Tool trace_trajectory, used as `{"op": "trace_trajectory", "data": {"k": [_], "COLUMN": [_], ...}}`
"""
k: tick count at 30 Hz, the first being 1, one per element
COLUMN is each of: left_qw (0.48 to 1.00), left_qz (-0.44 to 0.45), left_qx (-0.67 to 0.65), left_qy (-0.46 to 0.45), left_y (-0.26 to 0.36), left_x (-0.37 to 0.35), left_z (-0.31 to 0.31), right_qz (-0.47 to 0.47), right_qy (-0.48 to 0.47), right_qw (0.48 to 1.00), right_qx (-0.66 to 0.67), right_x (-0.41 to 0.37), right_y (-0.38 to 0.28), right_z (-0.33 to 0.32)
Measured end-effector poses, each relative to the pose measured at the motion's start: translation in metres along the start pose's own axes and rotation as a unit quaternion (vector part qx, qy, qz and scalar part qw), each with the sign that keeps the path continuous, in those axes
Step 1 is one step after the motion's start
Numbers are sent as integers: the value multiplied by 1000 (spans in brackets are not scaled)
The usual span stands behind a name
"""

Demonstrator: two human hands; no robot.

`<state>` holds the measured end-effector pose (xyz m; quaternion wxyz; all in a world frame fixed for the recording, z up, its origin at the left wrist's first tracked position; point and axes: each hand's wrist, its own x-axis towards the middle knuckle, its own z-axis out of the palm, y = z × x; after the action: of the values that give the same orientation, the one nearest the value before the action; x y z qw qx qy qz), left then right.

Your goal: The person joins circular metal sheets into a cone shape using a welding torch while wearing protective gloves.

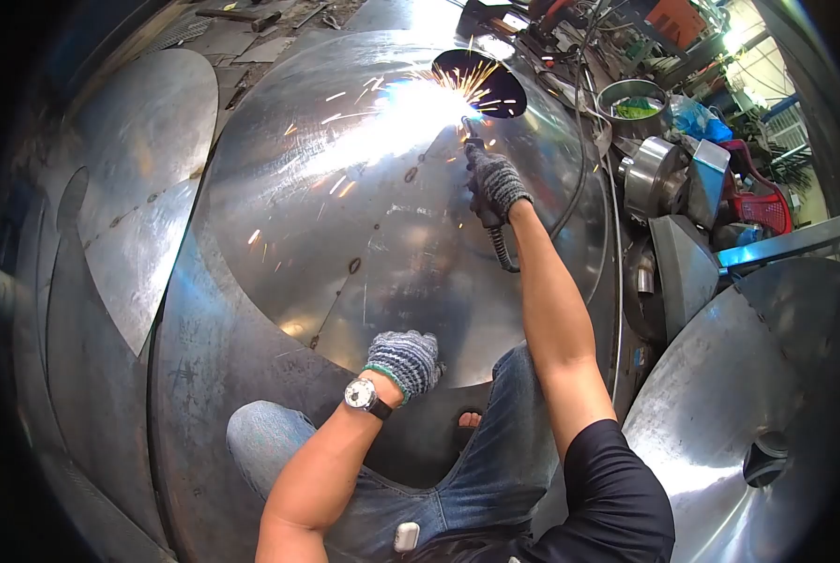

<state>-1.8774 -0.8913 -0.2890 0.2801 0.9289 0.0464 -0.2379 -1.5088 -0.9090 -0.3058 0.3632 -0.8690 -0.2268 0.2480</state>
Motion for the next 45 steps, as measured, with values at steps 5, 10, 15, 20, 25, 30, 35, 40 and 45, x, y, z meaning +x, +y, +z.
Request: {"op": "trace_trajectory", "data": {"k": [5, 10, 15, 20, 25, 30, 35, 40, 45], "left_qw": [1000, 999, 999, 999, 999, 999, 999, 998, 999], "left_qz": [21, 28, 29, 26, 28, 32, 25, 36, 39], "left_qx": [-4, -5, -1, -4, -2, -7, -4, -2, -17], "left_qy": [14, 26, 25, 26, 20, 23, 21, 45, 21], "left_y": [5, 9, 10, 10, 9, 11, 11, 9, 14], "left_x": [1, 1, 1, 0, 2, 1, 0, -3, -3], "left_z": [0, -1, 1, 1, 0, -2, -3, 3, -4], "right_qz": [-211, -272, -97, 79, 121, -181, 74, -168, -195], "right_qy": [28, 62, 18, 20, -3, -2, 3, -4, 16], "right_qw": [946, 907, 995, 995, 992, 912, 997, 976, 942], "right_qx": [-245, -316, -33, 49, 29, -368, -16, -136, -272], "right_x": [13, 23, 5, -27, -5, -5, -9, 1, 16], "right_y": [23, 25, 12, -30, -7, -1, -15, 11, 21], "right_z": [1, 1, -3, -7, -4, -6, 0, -2, 0]}}
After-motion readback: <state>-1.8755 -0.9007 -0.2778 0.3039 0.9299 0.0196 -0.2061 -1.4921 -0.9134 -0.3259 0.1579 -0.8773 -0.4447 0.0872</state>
